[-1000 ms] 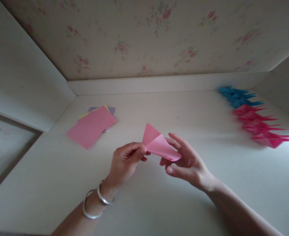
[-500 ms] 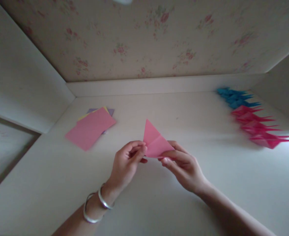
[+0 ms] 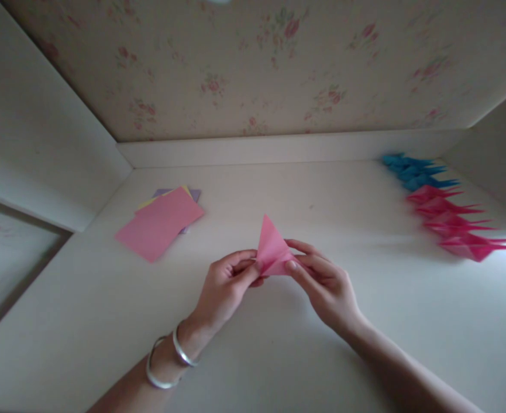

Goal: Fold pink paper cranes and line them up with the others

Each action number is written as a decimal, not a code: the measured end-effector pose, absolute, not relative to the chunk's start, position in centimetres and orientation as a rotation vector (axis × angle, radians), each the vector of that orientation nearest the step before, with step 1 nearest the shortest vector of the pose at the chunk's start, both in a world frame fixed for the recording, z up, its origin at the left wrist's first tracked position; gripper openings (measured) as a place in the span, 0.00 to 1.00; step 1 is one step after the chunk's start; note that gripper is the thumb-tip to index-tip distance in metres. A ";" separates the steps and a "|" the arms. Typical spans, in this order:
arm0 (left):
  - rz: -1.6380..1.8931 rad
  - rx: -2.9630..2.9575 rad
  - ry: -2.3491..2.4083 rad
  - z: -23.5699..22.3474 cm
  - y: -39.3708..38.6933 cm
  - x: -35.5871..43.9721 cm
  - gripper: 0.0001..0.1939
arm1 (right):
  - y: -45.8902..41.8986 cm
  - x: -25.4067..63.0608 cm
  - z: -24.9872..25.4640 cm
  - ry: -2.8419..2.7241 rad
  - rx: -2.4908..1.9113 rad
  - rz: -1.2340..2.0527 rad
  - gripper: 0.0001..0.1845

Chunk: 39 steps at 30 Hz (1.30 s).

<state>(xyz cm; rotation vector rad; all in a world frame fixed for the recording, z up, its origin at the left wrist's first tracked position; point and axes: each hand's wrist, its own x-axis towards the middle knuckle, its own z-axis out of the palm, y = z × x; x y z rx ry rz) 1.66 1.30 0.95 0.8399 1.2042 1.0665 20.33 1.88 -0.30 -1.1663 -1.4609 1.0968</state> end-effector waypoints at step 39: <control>0.994 0.955 1.207 0.4 1.6 1.6 0.18 | 2.0 19.7 -1.6 -1.066 -1.108 1.304 0.11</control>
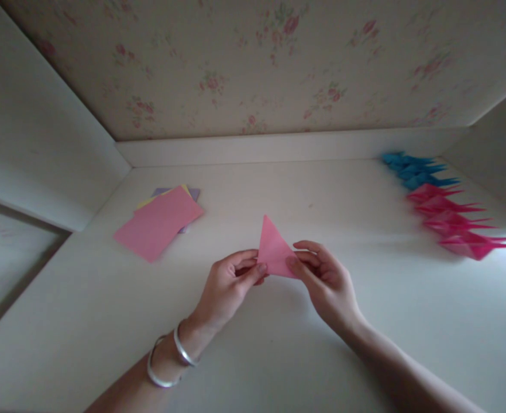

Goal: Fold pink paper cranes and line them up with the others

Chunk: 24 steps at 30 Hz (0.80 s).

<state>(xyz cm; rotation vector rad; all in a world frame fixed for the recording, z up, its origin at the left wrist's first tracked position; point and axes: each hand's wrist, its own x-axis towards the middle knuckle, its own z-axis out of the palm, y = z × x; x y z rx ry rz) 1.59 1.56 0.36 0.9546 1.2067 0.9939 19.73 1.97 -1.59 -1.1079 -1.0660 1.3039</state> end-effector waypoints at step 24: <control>0.691 0.786 1.144 1.4 1.1 1.9 0.15 | 2.0 19.9 -1.0 -1.131 -1.156 1.256 0.19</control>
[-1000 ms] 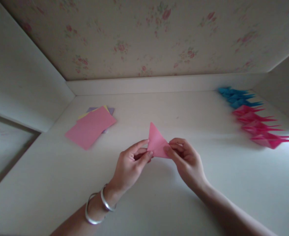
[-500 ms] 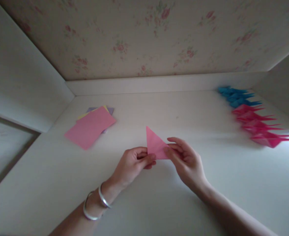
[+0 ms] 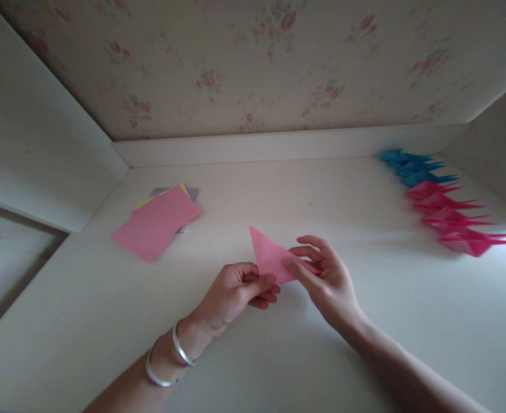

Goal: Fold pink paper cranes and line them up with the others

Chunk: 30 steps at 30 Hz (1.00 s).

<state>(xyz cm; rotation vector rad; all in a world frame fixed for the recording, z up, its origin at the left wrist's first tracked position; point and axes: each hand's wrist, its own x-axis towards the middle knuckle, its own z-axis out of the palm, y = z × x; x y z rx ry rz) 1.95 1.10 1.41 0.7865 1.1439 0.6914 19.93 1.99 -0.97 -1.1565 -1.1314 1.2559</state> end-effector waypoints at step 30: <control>0.695 0.889 1.148 1.1 0.9 2.1 0.16 | 1.9 19.9 -1.1 -1.118 -1.162 1.293 0.16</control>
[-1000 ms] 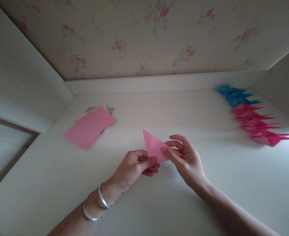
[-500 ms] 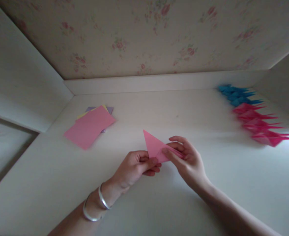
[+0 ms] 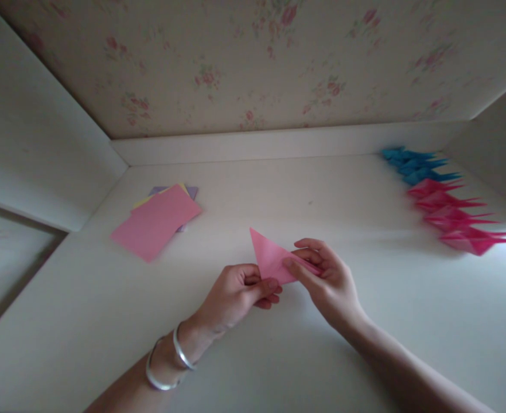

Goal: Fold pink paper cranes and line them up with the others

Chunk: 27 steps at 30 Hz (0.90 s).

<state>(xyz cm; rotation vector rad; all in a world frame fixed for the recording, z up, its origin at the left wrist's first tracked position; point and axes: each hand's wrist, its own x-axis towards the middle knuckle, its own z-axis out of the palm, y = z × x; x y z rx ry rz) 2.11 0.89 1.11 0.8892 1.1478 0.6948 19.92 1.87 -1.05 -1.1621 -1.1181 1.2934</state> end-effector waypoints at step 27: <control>0.814 0.798 1.086 1.5 0.9 1.8 0.09 | 1.9 20.1 -0.8 -1.051 -1.069 1.613 0.14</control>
